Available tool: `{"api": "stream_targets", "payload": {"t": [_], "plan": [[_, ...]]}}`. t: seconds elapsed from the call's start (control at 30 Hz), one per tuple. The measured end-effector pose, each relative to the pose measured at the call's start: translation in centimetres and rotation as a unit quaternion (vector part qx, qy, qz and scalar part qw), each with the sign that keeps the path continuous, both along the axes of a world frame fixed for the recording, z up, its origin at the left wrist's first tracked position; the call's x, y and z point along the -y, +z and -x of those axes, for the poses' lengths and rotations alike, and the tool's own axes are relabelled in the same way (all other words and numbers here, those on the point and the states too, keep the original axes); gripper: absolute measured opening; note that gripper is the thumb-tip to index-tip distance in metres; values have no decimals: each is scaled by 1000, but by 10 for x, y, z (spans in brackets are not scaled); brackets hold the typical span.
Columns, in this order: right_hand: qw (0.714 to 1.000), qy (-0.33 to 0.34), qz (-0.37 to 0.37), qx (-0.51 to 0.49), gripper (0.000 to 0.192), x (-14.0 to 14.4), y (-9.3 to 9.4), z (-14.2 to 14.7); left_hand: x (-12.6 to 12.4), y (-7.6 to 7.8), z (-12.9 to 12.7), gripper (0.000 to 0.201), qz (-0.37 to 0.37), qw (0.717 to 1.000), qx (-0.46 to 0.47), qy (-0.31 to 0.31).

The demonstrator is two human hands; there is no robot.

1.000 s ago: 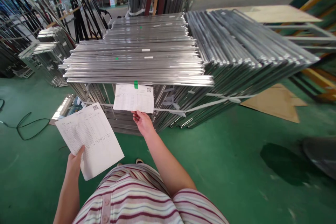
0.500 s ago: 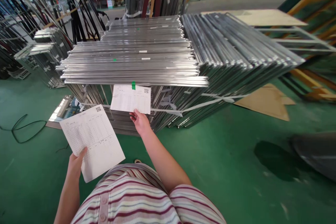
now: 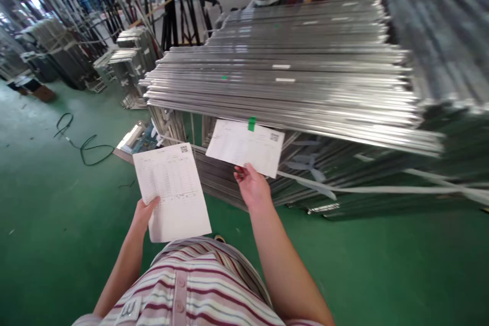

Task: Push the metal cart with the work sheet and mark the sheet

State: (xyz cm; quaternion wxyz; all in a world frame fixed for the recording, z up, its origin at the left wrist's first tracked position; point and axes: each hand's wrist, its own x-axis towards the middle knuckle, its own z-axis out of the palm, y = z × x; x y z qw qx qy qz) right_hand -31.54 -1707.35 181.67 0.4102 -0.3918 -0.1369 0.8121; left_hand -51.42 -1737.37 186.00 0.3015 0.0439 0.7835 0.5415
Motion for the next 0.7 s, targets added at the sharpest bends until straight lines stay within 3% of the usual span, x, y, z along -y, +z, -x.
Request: {"api": "stream_targets", "payload": {"t": [0.33, 0.7], "plan": [[1000, 14, 23, 14, 16, 16, 14, -2, 19, 7, -9, 66, 24, 1000, -17, -7], [999, 2, 47, -4, 8, 11, 26, -1, 15, 13, -13, 66, 33, 999, -15, 0]]}}
